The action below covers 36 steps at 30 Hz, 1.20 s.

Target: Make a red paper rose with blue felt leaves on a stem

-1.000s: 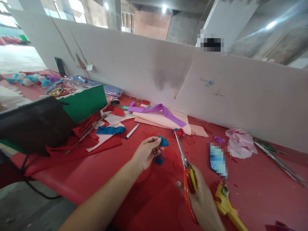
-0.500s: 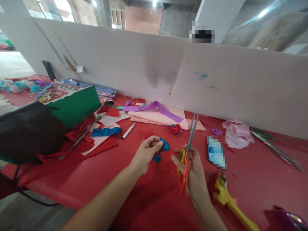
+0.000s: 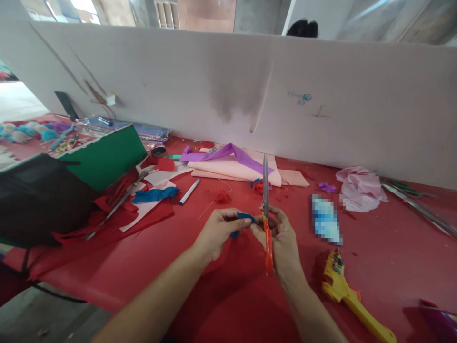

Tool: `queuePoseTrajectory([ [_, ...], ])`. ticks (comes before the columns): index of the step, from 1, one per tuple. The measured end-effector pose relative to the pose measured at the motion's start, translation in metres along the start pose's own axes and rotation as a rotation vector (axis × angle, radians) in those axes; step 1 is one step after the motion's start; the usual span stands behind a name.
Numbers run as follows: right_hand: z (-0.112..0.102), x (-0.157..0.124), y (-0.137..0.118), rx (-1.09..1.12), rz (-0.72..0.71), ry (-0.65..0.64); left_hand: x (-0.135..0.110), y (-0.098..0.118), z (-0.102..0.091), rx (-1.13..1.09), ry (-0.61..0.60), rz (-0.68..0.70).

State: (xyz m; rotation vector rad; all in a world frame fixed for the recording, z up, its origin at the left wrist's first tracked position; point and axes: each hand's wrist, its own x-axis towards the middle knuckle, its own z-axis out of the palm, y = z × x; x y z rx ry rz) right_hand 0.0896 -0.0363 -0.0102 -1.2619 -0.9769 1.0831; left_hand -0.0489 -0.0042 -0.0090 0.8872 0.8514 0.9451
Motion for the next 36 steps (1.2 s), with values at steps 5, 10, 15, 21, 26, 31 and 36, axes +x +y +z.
queuePoseTrajectory([
  [5, -0.018, 0.004, -0.003, -0.475, -0.282, -0.05, 0.002, 0.007, -0.006, -0.158, 0.113, -0.018],
  [10, -0.029, 0.008, 0.003, -0.928, -0.584, -0.164, 0.002, 0.019, -0.012, -0.33, 0.186, 0.083],
  [15, -0.023, 0.004, 0.008, -1.056, -0.537, -0.194, 0.0, 0.024, -0.01, -0.342, 0.221, 0.211],
  [21, -0.023, 0.005, 0.01, -0.985, -0.506, -0.22, -0.002, 0.024, -0.007, -0.261, 0.21, 0.278],
  [26, -0.026, 0.006, 0.012, -0.914, -0.51, -0.256, -0.002, 0.023, -0.009, -0.26, 0.216, 0.279],
  [31, -0.028, 0.006, 0.012, -0.91, -0.522, -0.261, 0.0, 0.022, -0.01, -0.253, 0.219, 0.262],
  [36, -0.029, 0.007, 0.005, -0.936, -0.546, -0.246, 0.0, 0.023, -0.012, -0.235, 0.236, 0.244],
])
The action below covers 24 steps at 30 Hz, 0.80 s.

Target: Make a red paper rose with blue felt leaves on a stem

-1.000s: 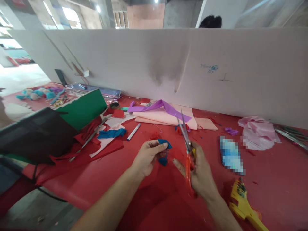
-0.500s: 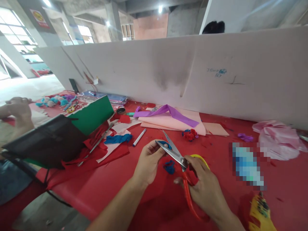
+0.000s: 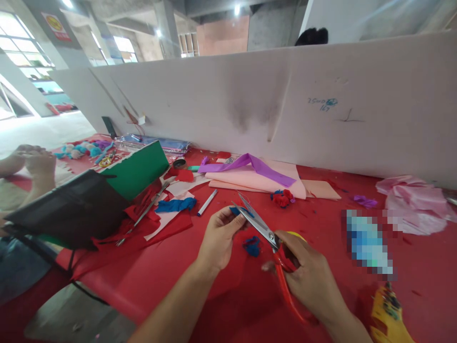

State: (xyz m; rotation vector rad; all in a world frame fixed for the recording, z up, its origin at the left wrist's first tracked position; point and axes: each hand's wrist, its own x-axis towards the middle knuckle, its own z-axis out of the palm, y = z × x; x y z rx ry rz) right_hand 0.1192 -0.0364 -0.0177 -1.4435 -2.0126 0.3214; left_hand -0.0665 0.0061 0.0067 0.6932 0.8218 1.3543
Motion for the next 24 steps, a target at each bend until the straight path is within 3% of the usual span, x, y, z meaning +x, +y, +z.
queuePoseTrajectory([
  [4, -0.005, 0.001, -0.004, 0.033, 0.049, -0.04, 0.001, 0.001, -0.002, -0.004, 0.001, -0.02],
  [8, -0.011, 0.003, -0.006, 0.052, 0.2, -0.129, 0.003, 0.0, -0.004, 0.009, 0.032, -0.024],
  [11, -0.013, 0.005, -0.001, -0.064, 0.363, -0.185, 0.005, -0.003, -0.004, 0.06, 0.043, -0.051],
  [15, -0.012, 0.007, 0.004, -0.276, 0.531, -0.318, 0.006, -0.009, -0.002, 0.157, -0.036, -0.067],
  [24, -0.005, 0.001, -0.004, -0.488, 0.508, -0.428, 0.003, -0.025, 0.003, 0.196, -0.098, -0.144],
])
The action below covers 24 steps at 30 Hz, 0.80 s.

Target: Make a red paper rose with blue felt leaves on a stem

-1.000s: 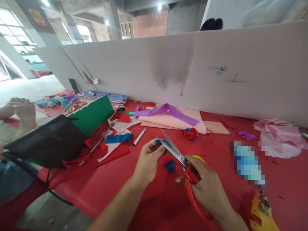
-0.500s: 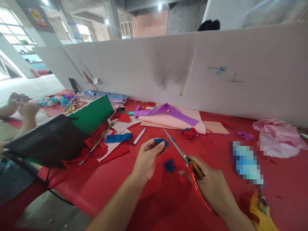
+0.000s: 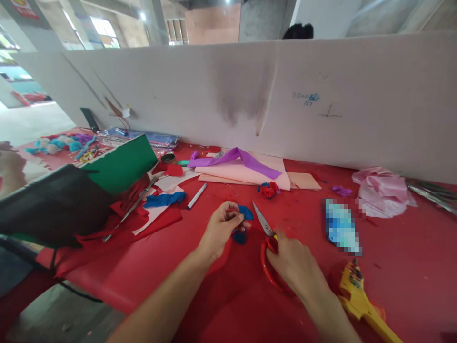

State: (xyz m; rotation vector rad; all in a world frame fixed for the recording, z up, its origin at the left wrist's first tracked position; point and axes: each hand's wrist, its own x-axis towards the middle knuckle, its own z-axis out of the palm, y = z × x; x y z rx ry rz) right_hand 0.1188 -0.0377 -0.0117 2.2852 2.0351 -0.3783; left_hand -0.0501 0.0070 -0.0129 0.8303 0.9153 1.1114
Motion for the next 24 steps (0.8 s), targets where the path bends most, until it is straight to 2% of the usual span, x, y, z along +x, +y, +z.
queuePoseTrajectory([
  [5, -0.008, -0.01, 0.007, -0.09, -0.06, 0.0, 0.001, -0.004, -0.001, -0.006, -0.024, -0.016],
  [7, -0.013, -0.01, 0.01, -0.04, -0.038, 0.082, 0.002, -0.006, -0.002, -0.016, -0.05, -0.019],
  [8, -0.015, -0.009, 0.01, 0.037, -0.029, 0.145, 0.002, -0.006, -0.002, -0.022, -0.064, -0.021],
  [10, -0.017, -0.006, 0.009, 0.334, -0.062, 0.252, 0.002, -0.006, -0.002, -0.023, -0.096, -0.028],
  [12, -0.016, -0.003, 0.006, 0.723, -0.152, 0.267, 0.0, -0.006, -0.001, -0.006, -0.123, -0.037],
  [14, -0.013, -0.001, 0.002, 1.003, -0.218, 0.228, -0.001, -0.006, 0.001, 0.03, -0.146, -0.048],
  [20, 0.0, 0.003, -0.002, 1.27, -0.24, 0.133, -0.004, -0.005, 0.004, 0.104, -0.215, -0.086],
  [24, -0.001, 0.005, -0.002, 1.505, -0.195, 0.017, -0.005, -0.004, 0.004, 0.105, -0.228, -0.059],
])
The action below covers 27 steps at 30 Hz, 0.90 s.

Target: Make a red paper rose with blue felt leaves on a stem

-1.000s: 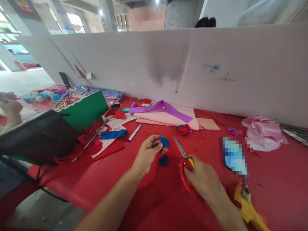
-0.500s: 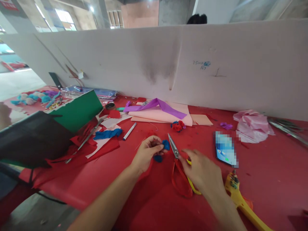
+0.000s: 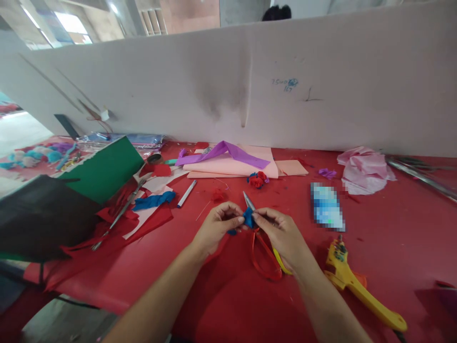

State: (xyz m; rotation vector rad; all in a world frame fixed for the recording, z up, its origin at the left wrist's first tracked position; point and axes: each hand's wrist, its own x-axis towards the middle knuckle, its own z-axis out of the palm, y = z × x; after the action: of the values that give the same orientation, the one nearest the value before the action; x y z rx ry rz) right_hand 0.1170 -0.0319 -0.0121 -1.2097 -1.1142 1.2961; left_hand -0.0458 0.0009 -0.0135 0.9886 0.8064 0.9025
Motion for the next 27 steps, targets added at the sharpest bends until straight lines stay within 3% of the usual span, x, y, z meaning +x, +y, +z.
queuePoseTrajectory([
  [6, 0.0002, 0.0003, -0.005, 0.15, 0.082, 0.078, -0.0022, 0.0037, 0.0008, -0.109, -0.074, 0.008],
  [12, 0.0005, 0.0025, 0.0007, 0.096, 0.066, 0.116, -0.0014, -0.0018, -0.0003, -0.076, -0.057, -0.02],
  [18, 0.0025, 0.0012, 0.0038, -0.042, -0.045, 0.116, 0.002, -0.0045, 0.0014, -0.072, 0.011, -0.025],
  [27, -0.0003, 0.0038, 0.003, 0.043, 0.045, 0.15, 0.0003, -0.004, 0.0026, 0.032, -0.036, -0.043],
])
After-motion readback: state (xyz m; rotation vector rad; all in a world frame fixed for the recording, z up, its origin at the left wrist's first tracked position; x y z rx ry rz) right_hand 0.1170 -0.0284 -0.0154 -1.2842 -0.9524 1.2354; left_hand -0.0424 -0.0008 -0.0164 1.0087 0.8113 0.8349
